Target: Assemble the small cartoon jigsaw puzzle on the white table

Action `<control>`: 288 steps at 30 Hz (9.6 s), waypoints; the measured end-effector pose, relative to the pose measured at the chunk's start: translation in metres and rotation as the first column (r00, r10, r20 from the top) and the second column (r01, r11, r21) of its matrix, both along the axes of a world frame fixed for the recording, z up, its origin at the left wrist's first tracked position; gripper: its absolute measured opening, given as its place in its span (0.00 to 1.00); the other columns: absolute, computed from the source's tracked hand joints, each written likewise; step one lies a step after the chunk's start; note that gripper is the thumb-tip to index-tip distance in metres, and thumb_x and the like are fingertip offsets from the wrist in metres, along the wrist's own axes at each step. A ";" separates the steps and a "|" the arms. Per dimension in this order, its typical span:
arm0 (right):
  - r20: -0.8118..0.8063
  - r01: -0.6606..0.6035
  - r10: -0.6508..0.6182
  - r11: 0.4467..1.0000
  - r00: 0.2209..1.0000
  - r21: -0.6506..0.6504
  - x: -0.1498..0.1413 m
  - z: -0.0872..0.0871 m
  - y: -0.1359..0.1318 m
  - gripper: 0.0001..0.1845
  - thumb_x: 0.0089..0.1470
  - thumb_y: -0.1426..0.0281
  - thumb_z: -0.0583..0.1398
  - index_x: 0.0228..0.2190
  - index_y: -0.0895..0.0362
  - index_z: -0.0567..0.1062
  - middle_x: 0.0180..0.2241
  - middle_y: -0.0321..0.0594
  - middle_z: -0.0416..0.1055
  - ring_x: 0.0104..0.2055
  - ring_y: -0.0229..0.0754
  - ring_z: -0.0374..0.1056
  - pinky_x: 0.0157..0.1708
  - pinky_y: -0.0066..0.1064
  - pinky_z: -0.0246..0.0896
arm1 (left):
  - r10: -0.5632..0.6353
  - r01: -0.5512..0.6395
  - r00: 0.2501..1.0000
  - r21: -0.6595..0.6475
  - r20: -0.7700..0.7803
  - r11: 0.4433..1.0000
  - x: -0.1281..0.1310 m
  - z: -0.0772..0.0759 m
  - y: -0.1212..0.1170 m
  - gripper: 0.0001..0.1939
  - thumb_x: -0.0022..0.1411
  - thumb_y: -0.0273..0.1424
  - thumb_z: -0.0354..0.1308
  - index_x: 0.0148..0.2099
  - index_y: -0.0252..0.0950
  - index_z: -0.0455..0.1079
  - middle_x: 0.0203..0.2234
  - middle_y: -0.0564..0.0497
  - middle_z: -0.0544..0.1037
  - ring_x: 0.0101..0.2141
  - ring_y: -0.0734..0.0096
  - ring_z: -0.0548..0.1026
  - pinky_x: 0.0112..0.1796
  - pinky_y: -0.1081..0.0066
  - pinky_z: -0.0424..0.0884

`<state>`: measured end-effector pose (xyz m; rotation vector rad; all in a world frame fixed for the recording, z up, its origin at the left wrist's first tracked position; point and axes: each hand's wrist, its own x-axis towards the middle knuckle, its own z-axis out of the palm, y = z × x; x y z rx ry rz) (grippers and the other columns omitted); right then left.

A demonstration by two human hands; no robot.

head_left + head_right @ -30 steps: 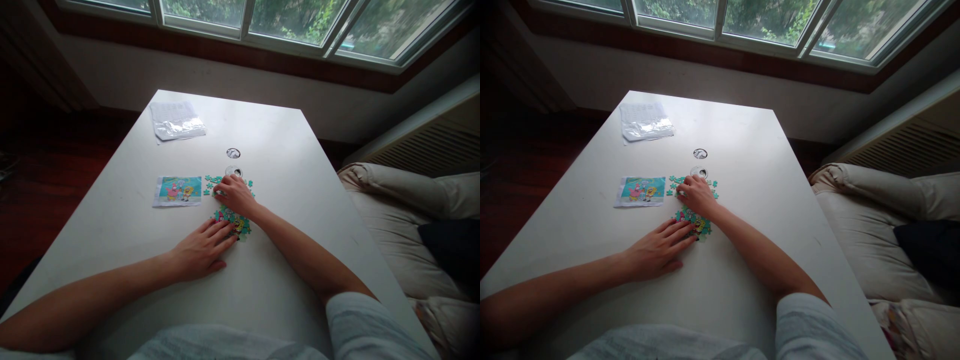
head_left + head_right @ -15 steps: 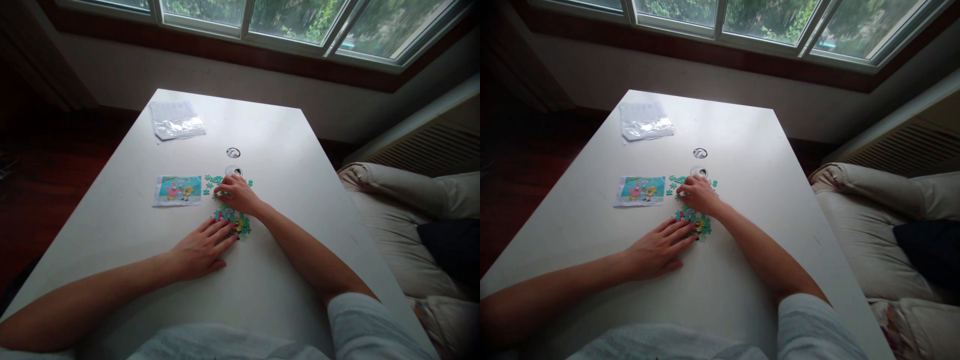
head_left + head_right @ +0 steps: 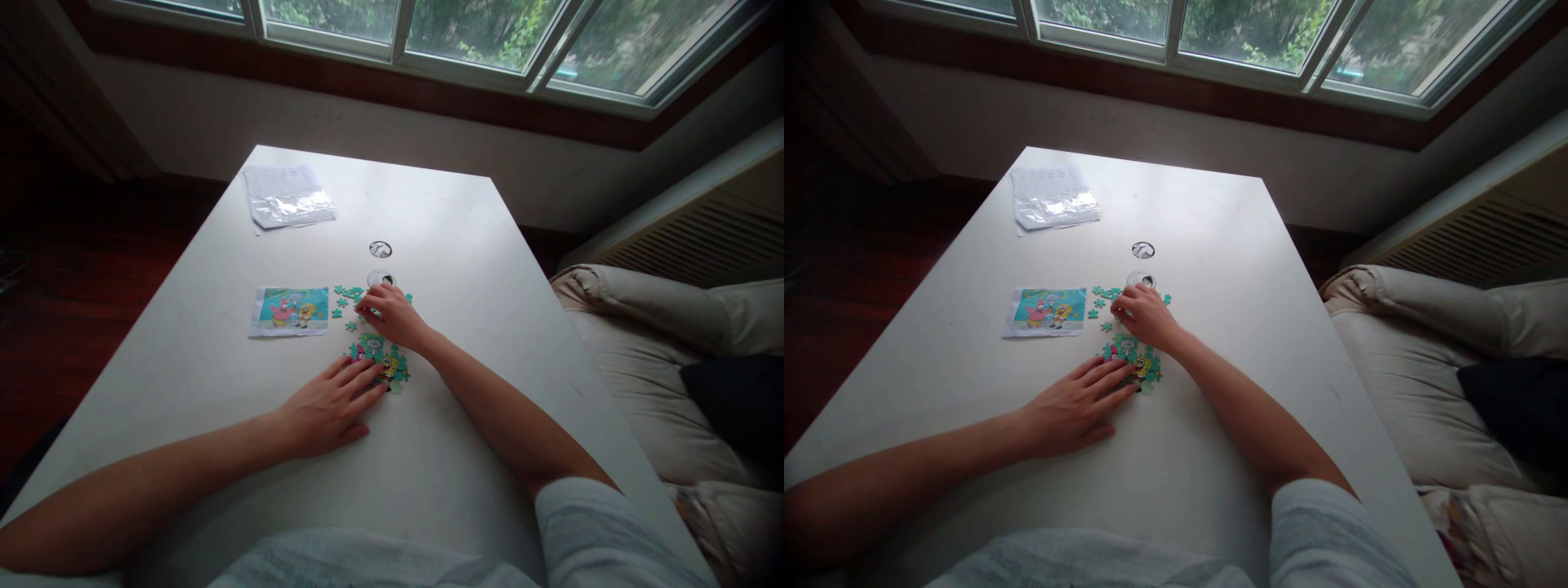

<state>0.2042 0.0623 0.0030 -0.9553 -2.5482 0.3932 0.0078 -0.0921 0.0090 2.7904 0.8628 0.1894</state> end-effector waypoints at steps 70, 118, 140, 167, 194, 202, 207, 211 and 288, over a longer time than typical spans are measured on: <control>-0.106 -0.033 0.009 0.973 0.994 -0.230 0.009 0.014 -0.006 0.01 0.55 0.73 0.62 0.32 0.56 0.74 0.33 0.38 0.74 0.38 0.41 0.66 0.43 0.33 0.58 | -0.023 0.023 1.000 -0.011 0.006 1.000 -0.002 0.004 0.001 0.30 0.72 0.42 0.51 0.71 0.37 0.56 0.70 0.40 0.57 0.69 0.49 0.55 0.66 0.49 0.50; -0.265 -0.104 0.000 0.920 0.964 -0.378 0.001 0.008 -0.010 0.04 0.53 0.76 0.62 0.32 0.58 0.78 0.31 0.36 0.73 0.34 0.37 0.66 0.36 0.27 0.59 | -0.025 0.025 1.000 -0.004 0.012 1.000 -0.003 0.003 0.001 0.29 0.72 0.43 0.51 0.70 0.37 0.57 0.69 0.39 0.58 0.68 0.49 0.56 0.66 0.49 0.50; -0.145 -0.216 0.180 0.931 0.973 -0.293 -0.001 0.009 -0.009 0.03 0.56 0.74 0.63 0.33 0.57 0.79 0.28 0.36 0.74 0.34 0.38 0.66 0.41 0.29 0.57 | -0.029 0.029 0.999 -0.016 0.015 0.999 -0.003 0.003 0.001 0.30 0.72 0.42 0.53 0.70 0.37 0.57 0.70 0.39 0.57 0.69 0.49 0.55 0.67 0.49 0.49; -0.200 -0.056 0.010 0.973 0.980 -0.223 0.011 0.008 0.000 0.04 0.58 0.72 0.61 0.33 0.56 0.78 0.29 0.37 0.73 0.33 0.38 0.63 0.39 0.30 0.56 | -0.053 0.052 0.997 0.022 0.057 0.998 -0.002 0.006 0.002 0.25 0.72 0.39 0.53 0.68 0.39 0.61 0.67 0.42 0.62 0.66 0.53 0.61 0.65 0.52 0.55; -0.489 0.562 -0.603 0.789 0.630 -0.248 0.087 -0.029 0.069 0.11 0.57 0.61 0.59 0.33 0.55 0.76 0.22 0.31 0.63 0.24 0.36 0.57 0.28 0.29 0.54 | 0.235 -0.257 0.962 0.172 0.141 0.951 -0.011 0.008 0.021 0.16 0.72 0.31 0.52 0.58 0.36 0.71 0.54 0.45 0.77 0.55 0.57 0.72 0.55 0.57 0.69; -0.441 0.503 -0.534 0.842 0.721 -0.198 0.071 -0.021 0.053 0.11 0.58 0.62 0.59 0.32 0.55 0.77 0.21 0.31 0.62 0.24 0.35 0.56 0.29 0.29 0.53 | 0.226 -0.249 0.965 0.188 0.133 0.950 -0.010 0.009 0.021 0.17 0.71 0.30 0.53 0.58 0.34 0.72 0.54 0.44 0.77 0.55 0.56 0.72 0.54 0.56 0.70; -0.431 0.493 -0.520 0.850 0.737 -0.184 0.069 -0.021 0.052 0.10 0.57 0.63 0.58 0.33 0.56 0.77 0.21 0.31 0.63 0.24 0.35 0.57 0.29 0.29 0.53 | 0.187 -0.213 0.973 0.226 0.134 0.950 -0.010 0.011 0.021 0.17 0.71 0.30 0.53 0.59 0.33 0.71 0.55 0.44 0.77 0.56 0.55 0.71 0.54 0.55 0.70; -0.424 0.494 -0.519 0.851 0.742 -0.177 0.069 -0.021 0.051 0.11 0.57 0.63 0.58 0.33 0.56 0.77 0.22 0.31 0.64 0.24 0.36 0.57 0.30 0.29 0.54 | 0.192 -0.217 0.972 0.210 0.135 0.953 -0.009 0.012 0.021 0.18 0.71 0.34 0.54 0.59 0.34 0.70 0.55 0.44 0.77 0.56 0.55 0.71 0.54 0.56 0.70; 0.112 0.020 0.011 0.961 0.994 -0.274 0.057 0.016 0.021 0.08 0.51 0.71 0.63 0.36 0.55 0.74 0.28 0.34 0.68 0.31 0.37 0.59 0.34 0.28 0.49 | -0.106 0.098 0.990 0.087 0.091 0.991 -0.008 0.003 0.017 0.23 0.70 0.34 0.54 0.66 0.37 0.63 0.64 0.41 0.67 0.64 0.56 0.65 0.64 0.54 0.62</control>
